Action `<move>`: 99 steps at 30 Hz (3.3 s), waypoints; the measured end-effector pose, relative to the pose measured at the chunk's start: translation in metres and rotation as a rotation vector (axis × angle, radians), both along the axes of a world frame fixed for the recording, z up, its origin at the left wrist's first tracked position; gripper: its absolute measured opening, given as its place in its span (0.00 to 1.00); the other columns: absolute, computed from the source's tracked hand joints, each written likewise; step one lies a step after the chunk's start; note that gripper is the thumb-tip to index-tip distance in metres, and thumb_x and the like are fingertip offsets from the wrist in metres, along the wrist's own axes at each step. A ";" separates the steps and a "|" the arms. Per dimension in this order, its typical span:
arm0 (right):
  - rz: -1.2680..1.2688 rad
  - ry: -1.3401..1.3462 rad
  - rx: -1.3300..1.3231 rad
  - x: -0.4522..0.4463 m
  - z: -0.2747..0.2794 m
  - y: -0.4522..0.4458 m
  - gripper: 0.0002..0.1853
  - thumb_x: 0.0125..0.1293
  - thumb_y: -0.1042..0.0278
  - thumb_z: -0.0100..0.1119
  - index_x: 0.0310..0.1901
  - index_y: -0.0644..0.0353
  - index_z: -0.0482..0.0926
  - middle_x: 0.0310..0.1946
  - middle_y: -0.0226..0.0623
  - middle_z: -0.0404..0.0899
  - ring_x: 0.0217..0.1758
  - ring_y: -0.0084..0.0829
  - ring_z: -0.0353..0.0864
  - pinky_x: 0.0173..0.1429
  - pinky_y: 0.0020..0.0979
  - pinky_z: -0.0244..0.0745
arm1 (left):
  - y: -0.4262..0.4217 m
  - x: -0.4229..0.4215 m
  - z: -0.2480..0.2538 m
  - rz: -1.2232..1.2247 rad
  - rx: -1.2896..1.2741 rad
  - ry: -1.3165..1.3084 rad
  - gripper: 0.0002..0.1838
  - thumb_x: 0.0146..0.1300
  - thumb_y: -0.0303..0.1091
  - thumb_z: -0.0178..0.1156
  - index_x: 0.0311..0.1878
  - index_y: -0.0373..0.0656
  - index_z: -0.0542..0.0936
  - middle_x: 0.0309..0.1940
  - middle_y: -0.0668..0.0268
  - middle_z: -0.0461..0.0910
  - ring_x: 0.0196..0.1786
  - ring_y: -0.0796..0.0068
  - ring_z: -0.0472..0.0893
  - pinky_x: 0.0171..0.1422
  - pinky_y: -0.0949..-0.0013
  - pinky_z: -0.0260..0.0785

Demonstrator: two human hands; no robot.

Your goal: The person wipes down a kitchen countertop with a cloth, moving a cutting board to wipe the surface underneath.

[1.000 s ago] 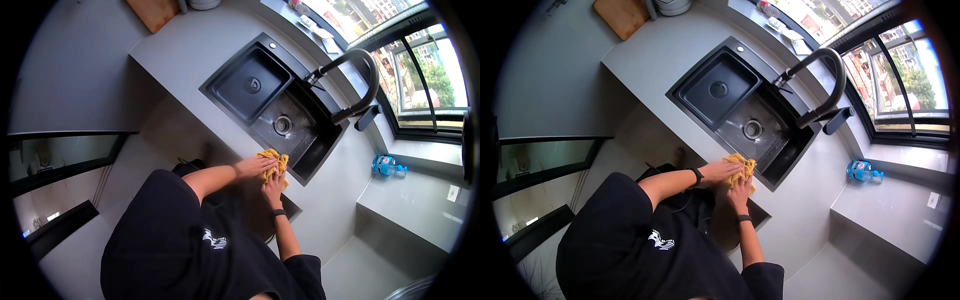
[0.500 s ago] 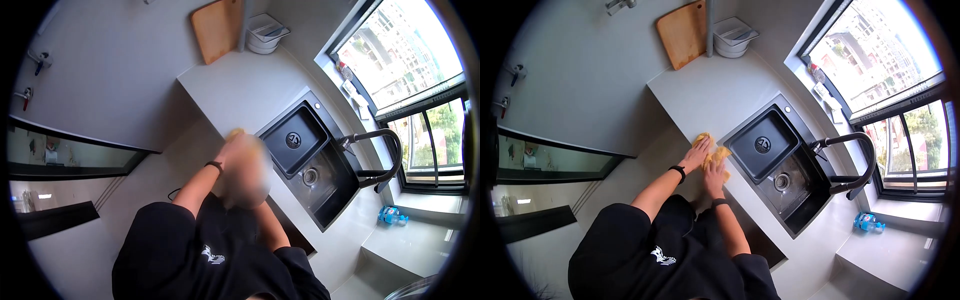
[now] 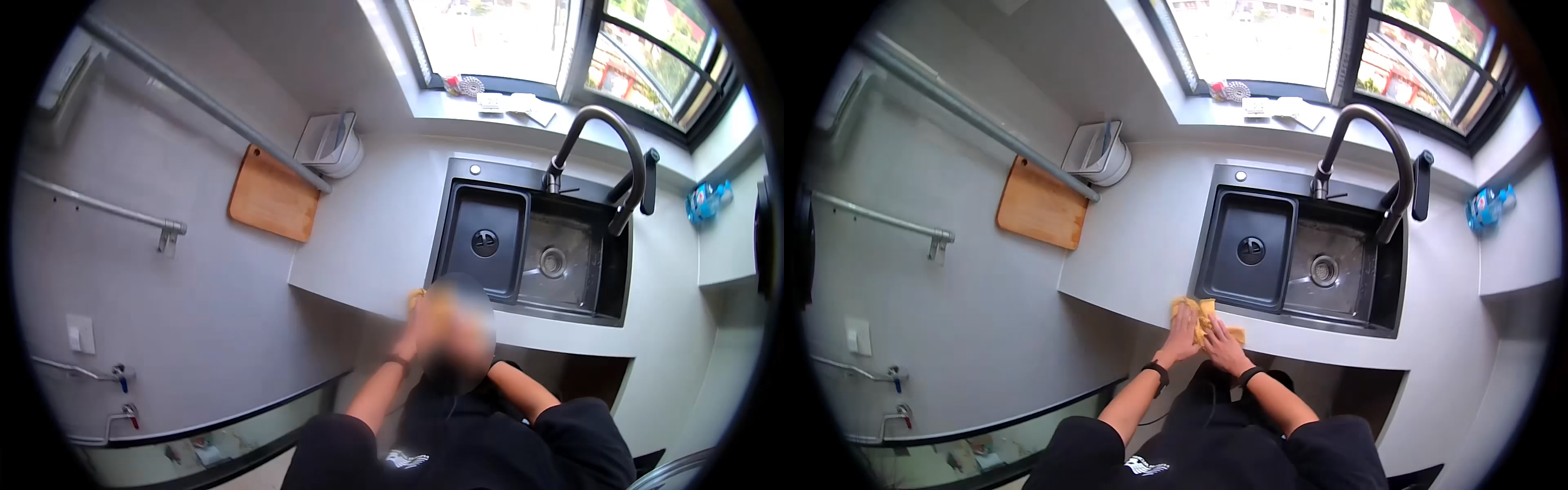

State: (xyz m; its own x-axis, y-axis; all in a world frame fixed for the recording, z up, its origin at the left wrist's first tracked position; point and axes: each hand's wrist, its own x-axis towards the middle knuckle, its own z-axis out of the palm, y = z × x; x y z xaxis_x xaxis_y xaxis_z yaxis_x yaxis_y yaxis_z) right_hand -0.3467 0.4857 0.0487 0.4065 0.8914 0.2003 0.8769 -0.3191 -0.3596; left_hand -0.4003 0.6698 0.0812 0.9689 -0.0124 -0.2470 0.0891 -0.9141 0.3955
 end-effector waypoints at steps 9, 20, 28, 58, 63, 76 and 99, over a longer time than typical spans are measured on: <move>-0.142 0.036 0.019 0.010 0.014 0.081 0.21 0.63 0.62 0.50 0.51 0.70 0.79 0.73 0.51 0.64 0.82 0.58 0.49 0.83 0.51 0.47 | 0.096 0.033 -0.015 -0.192 -0.068 -0.081 0.42 0.57 0.30 0.56 0.75 0.30 0.56 0.76 0.39 0.53 0.80 0.38 0.50 0.81 0.43 0.45; -0.470 -0.092 -0.027 0.110 0.003 0.198 0.15 0.65 0.67 0.49 0.47 0.66 0.78 0.76 0.49 0.60 0.82 0.47 0.51 0.83 0.48 0.46 | 0.188 0.161 -0.071 -0.159 0.001 -0.269 0.40 0.62 0.36 0.60 0.75 0.33 0.56 0.76 0.42 0.52 0.80 0.38 0.49 0.80 0.40 0.45; -0.505 -0.033 -0.078 0.222 -0.026 0.232 0.19 0.68 0.65 0.47 0.53 0.65 0.80 0.77 0.44 0.59 0.82 0.46 0.51 0.83 0.50 0.46 | 0.224 0.290 -0.102 -0.194 0.036 -0.329 0.50 0.59 0.48 0.64 0.78 0.37 0.52 0.79 0.46 0.49 0.83 0.43 0.40 0.82 0.40 0.38; -0.856 -0.002 0.313 0.433 -0.046 0.285 0.49 0.59 0.51 0.73 0.68 0.78 0.56 0.73 0.63 0.51 0.74 0.60 0.57 0.78 0.50 0.54 | 0.297 0.443 -0.076 0.150 0.201 -0.438 0.37 0.64 0.44 0.52 0.72 0.32 0.61 0.75 0.42 0.57 0.81 0.42 0.49 0.83 0.45 0.41; -1.079 -0.135 0.177 0.417 -0.058 0.328 0.41 0.62 0.56 0.66 0.62 0.84 0.60 0.69 0.69 0.56 0.71 0.63 0.61 0.75 0.48 0.61 | 0.305 0.427 -0.087 0.312 0.213 -0.560 0.39 0.63 0.48 0.54 0.71 0.29 0.61 0.74 0.40 0.58 0.80 0.36 0.49 0.82 0.43 0.42; -0.396 -0.178 0.122 0.406 -0.053 0.381 0.18 0.58 0.75 0.53 0.50 0.74 0.72 0.60 0.61 0.71 0.56 0.59 0.74 0.65 0.47 0.70 | 0.349 0.392 -0.093 0.014 0.159 -0.430 0.37 0.69 0.47 0.46 0.75 0.30 0.60 0.77 0.43 0.55 0.82 0.41 0.44 0.85 0.47 0.38; -0.358 0.065 0.081 0.271 -0.019 0.318 0.20 0.60 0.77 0.50 0.55 0.67 0.73 0.73 0.42 0.63 0.77 0.46 0.62 0.78 0.49 0.59 | 0.333 0.229 -0.067 -0.069 0.236 -0.396 0.36 0.68 0.39 0.53 0.72 0.23 0.59 0.75 0.40 0.54 0.80 0.32 0.43 0.81 0.36 0.44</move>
State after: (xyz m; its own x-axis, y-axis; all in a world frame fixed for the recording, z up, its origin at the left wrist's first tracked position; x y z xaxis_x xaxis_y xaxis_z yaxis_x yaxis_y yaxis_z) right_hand -0.0759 0.8032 0.0302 0.7039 0.6727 0.2280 0.6895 -0.5699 -0.4471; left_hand -0.1708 1.0024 0.0145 0.9880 -0.0686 0.1383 -0.0916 -0.9817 0.1673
